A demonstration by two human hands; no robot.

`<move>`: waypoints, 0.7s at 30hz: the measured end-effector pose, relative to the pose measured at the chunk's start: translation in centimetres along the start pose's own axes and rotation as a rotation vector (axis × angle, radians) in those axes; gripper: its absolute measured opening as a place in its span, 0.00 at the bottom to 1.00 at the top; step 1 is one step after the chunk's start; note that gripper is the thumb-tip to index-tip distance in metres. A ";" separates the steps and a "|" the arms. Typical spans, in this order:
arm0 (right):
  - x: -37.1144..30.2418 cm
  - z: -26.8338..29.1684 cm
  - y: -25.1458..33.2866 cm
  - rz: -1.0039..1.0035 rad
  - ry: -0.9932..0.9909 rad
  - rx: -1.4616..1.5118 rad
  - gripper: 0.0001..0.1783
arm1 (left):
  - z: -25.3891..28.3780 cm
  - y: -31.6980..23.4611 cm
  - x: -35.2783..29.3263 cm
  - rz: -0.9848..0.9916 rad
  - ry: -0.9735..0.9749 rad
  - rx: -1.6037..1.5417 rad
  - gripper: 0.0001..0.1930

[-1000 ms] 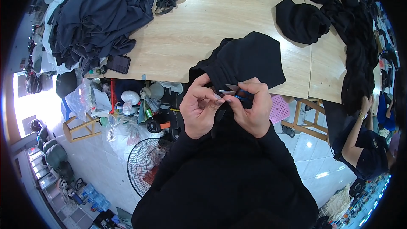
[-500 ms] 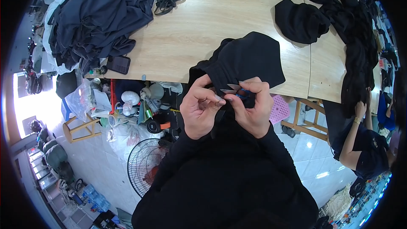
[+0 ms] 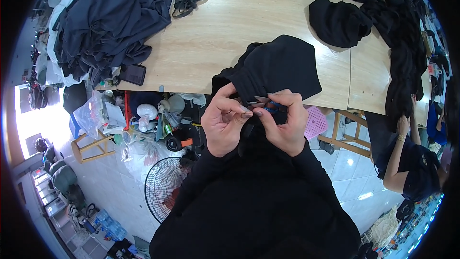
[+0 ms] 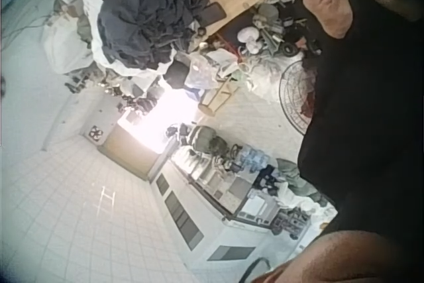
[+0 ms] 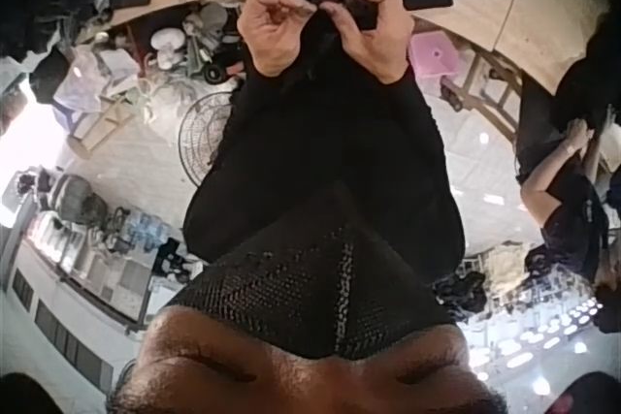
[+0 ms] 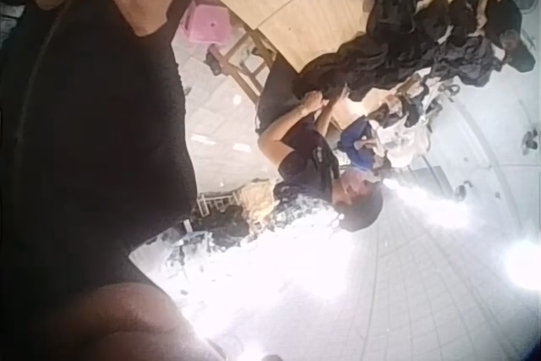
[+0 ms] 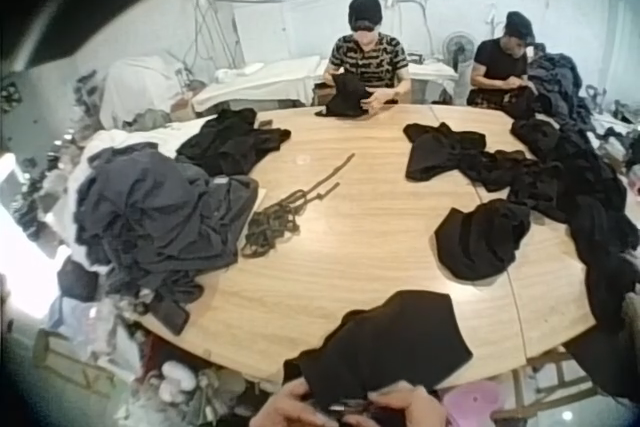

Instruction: Trimming loose threads from black garments using thread clippers.

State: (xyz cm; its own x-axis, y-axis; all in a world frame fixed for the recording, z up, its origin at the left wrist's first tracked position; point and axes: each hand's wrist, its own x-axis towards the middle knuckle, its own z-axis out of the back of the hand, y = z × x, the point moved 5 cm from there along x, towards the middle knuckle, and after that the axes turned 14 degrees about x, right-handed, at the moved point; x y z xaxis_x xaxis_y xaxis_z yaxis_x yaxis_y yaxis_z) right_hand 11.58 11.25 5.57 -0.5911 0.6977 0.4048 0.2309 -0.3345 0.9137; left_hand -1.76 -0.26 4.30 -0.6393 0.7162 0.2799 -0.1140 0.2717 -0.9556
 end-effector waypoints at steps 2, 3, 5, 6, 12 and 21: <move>0.1 0.0 -0.2 0.032 0.009 0.006 0.24 | 0.0 -0.1 -0.1 0.004 0.001 0.048 0.10; 0.1 0.0 -0.1 0.062 0.016 0.009 0.23 | 0.0 -0.1 -0.1 0.004 0.000 0.049 0.10; 0.2 0.2 -0.1 0.072 0.033 -0.003 0.23 | 0.1 0.0 -0.1 -0.009 -0.005 0.043 0.10; 0.3 0.1 -0.1 0.082 0.049 -0.017 0.23 | 0.1 -0.1 -0.1 -0.009 -0.004 0.044 0.10; 0.9 0.2 0.3 0.126 0.114 -0.045 0.25 | 0.0 -0.3 0.1 0.007 -0.012 0.011 0.10; 0.9 0.4 0.3 0.138 0.090 -0.068 0.25 | -0.2 -0.4 0.1 -0.025 0.024 0.077 0.10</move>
State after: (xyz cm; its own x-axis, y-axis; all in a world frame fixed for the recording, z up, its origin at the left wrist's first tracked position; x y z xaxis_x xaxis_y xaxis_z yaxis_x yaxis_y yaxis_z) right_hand 11.45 12.06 6.22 -0.6252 0.5834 0.5185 0.2640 -0.4670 0.8439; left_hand -1.67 -0.19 4.71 -0.6171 0.7252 0.3055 -0.1889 0.2403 -0.9521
